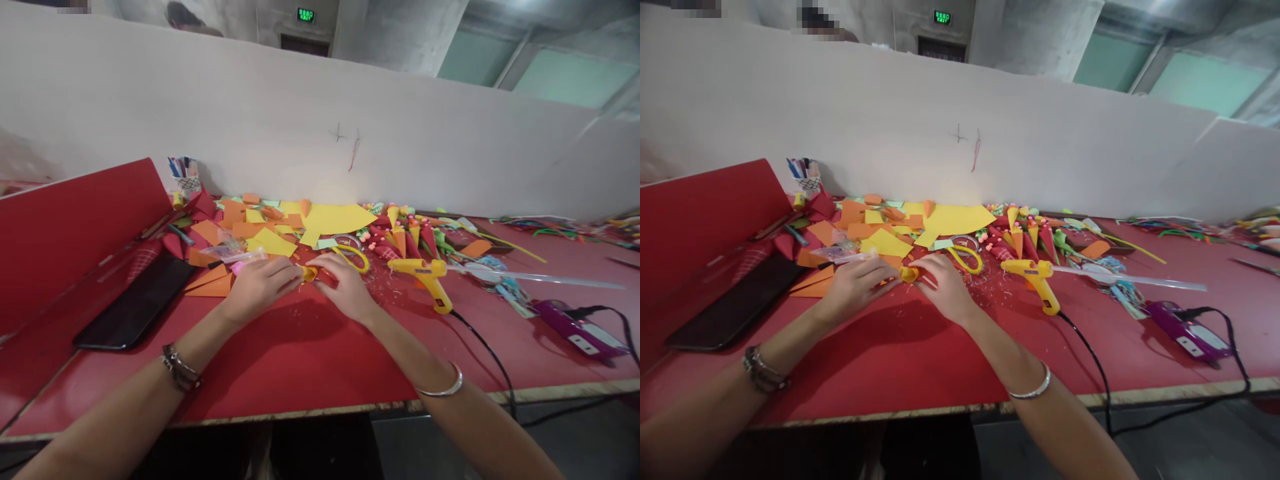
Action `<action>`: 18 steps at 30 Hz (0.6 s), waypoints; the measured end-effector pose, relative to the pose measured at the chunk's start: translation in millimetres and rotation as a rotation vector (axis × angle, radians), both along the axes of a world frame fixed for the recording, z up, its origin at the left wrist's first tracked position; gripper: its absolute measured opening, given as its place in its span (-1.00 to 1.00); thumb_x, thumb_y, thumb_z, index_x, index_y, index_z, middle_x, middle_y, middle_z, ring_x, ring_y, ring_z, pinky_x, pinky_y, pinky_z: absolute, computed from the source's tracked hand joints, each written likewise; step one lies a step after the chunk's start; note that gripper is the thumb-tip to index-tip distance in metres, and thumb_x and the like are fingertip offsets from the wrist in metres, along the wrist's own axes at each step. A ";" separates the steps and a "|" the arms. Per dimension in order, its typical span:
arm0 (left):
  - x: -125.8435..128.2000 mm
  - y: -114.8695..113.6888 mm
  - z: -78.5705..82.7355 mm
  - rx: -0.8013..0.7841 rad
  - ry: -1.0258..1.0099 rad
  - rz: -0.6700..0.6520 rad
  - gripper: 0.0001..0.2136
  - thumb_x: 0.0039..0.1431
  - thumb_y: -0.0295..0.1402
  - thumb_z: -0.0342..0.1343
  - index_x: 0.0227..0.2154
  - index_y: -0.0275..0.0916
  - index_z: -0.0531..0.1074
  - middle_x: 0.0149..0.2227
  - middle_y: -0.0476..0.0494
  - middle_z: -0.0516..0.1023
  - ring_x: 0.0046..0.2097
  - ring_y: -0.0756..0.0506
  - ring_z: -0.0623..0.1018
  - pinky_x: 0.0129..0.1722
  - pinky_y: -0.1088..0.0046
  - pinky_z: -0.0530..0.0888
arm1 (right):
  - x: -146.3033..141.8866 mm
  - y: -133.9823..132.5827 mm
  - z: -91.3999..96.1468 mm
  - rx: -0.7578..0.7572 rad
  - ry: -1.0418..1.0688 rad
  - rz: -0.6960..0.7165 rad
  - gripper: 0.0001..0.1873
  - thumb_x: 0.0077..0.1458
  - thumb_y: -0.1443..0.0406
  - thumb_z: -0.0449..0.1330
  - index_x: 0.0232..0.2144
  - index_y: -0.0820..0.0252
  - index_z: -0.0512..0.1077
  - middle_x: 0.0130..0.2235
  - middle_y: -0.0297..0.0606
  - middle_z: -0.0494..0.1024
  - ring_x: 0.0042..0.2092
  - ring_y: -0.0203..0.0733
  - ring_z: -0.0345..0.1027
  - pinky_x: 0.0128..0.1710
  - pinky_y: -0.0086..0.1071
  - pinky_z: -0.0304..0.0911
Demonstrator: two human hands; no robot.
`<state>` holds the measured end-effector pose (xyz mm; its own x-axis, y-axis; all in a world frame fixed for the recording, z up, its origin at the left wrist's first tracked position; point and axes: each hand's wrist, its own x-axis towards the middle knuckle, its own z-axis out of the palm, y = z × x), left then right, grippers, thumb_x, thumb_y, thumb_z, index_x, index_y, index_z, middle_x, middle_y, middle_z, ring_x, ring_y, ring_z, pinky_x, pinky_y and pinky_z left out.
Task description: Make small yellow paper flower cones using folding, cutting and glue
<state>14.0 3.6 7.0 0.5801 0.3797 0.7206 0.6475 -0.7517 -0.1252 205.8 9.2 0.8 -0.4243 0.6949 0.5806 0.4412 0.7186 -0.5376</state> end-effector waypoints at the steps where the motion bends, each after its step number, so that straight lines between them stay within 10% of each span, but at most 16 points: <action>1: 0.0 0.0 0.4 0.010 0.013 0.015 -0.87 0.15 -0.34 -0.05 -0.39 -0.25 0.37 -0.47 -0.02 0.45 -0.47 0.05 0.40 -0.48 0.56 0.27 | 0.1 0.0 0.2 0.003 -0.001 -0.002 -0.75 -0.02 0.39 0.15 -0.22 0.12 0.35 -0.21 -0.25 0.41 -0.13 -0.18 0.23 -0.11 -0.27 0.18; 18: 3.4 -1.7 -0.2 -0.431 -0.179 -0.027 -0.58 0.01 -0.20 0.09 -0.07 -0.18 0.18 -0.15 -0.14 0.32 -0.21 -0.03 0.41 -0.26 0.48 0.39 | -2.5 -5.3 2.5 0.018 0.132 0.156 -0.73 -0.01 0.37 0.14 -0.19 0.12 0.33 -0.18 -0.23 0.41 -0.12 -0.22 0.29 -0.11 -0.29 0.22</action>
<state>17.4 1.8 6.8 0.4752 0.6525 0.5902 0.6098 -0.7278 0.3136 203.2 3.9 3.3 -0.4453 0.6156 0.6502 0.2500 0.7827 -0.5699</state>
